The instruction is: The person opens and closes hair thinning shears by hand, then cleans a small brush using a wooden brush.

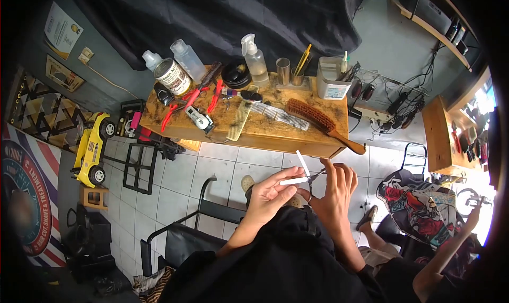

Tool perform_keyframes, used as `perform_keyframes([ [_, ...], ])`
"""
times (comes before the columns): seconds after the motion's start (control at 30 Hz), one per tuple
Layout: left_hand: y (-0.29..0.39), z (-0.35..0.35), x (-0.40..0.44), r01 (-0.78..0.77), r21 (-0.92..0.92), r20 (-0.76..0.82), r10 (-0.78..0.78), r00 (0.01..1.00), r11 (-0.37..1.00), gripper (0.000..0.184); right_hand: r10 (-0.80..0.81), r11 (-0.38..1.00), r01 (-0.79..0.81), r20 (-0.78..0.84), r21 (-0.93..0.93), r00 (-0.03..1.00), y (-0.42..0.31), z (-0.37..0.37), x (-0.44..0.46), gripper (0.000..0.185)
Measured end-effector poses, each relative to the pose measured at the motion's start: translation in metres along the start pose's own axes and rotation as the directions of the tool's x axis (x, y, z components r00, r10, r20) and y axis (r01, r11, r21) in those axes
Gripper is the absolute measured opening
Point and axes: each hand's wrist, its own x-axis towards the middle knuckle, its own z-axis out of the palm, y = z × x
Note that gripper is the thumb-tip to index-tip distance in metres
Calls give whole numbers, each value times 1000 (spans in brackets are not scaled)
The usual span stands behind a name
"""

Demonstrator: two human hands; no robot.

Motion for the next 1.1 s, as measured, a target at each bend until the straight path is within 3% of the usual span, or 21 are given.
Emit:
perform_keyframes([
  [0.17,-8,-3,0,-71,107,-57,77,995,992,25,19,1000,-19,-8,-9,1000,1,-1,-2,72],
  [0.37,-19,-14,-4,-106,109,-97,116,988,988,25,-17,1000,17,20,-8,1000,6,1,-3,65],
  [0.5,-12,-4,-4,-82,134,-112,97,989,988,24,41,999,-41,5,28,999,1,0,0,65],
  [0.57,-10,3,-3,-87,89,-288,109,951,992,22,46,999,-47,32,14,998,2,0,-1,66],
  [0.83,-25,-16,-8,-106,53,-279,117,953,993,24,74,997,-75,20,22,997,6,2,-5,73],
  [0.93,-20,-9,-3,-30,89,-238,51,970,996,40,85,996,-85,7,8,996,9,2,-5,79],
  [1.0,-15,-2,-1,-28,-122,-278,-7,960,992,54,83,996,-83,2,-17,997,9,1,-2,81],
  [1.07,-15,-10,-3,5,-169,-306,-57,950,986,59,101,986,-104,-32,-127,994,5,-9,3,85],
  [1.1,-14,-14,-2,31,-215,-330,-102,938,976,65,140,985,-146,-68,-91,988,2,-13,7,70],
])
